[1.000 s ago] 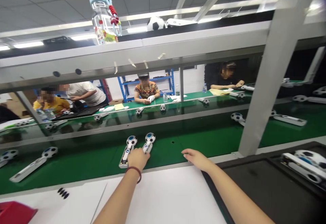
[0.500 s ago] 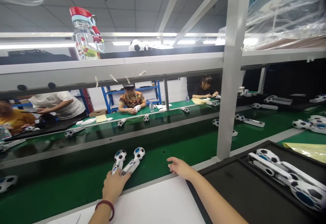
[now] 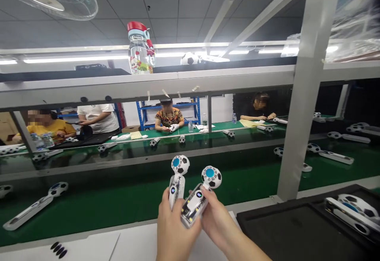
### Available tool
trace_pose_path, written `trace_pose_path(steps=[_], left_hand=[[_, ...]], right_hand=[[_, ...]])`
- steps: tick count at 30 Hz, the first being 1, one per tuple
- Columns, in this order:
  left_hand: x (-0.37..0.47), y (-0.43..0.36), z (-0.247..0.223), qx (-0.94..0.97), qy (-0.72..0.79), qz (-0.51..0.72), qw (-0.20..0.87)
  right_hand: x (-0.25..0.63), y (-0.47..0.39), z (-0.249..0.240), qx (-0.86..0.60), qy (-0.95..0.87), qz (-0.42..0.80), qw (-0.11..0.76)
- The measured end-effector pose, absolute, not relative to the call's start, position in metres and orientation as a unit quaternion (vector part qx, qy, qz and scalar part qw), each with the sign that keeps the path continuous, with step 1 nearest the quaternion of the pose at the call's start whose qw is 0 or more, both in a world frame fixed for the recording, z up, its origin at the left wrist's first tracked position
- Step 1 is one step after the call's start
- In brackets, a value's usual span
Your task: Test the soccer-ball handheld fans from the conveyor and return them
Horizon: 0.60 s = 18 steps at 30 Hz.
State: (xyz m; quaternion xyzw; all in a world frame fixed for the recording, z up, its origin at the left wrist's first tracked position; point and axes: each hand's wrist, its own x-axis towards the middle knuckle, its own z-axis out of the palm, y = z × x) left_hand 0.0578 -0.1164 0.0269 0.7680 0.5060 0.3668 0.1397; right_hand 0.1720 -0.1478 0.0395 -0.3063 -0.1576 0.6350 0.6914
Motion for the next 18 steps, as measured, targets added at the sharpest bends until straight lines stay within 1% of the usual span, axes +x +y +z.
trace_pose_path(steps=[3,5,6,9,12,16,18], left_hand=[[0.049,-0.124,0.020,0.791,0.459,0.396,0.077],[0.041,-0.126,0.016,0.816,0.411,0.400,0.076],[0.038,-0.126,0.016,0.828,0.386,0.396,0.098],[0.030,-0.129,0.019,0.819,0.327,0.408,0.237],[0.028,-0.130,0.026,0.748,0.292,0.463,0.376],[0.029,-0.126,0.029,0.606,0.318,0.499,0.532],[0.030,-0.123,0.028,0.533,0.317,0.513,0.594]], right_hand=[[0.170,-0.151,0.042,-0.293,-0.132,0.629,0.708],[0.169,-0.153,0.044,-0.304,-0.129,0.632,0.701],[0.169,-0.154,0.046,-0.312,-0.129,0.632,0.697],[0.169,-0.156,0.050,-0.335,-0.122,0.633,0.688],[0.169,-0.156,0.052,-0.348,-0.113,0.646,0.670],[0.162,-0.158,0.050,-0.349,-0.139,0.682,0.628],[0.156,-0.161,0.052,-0.361,-0.161,0.681,0.617]])
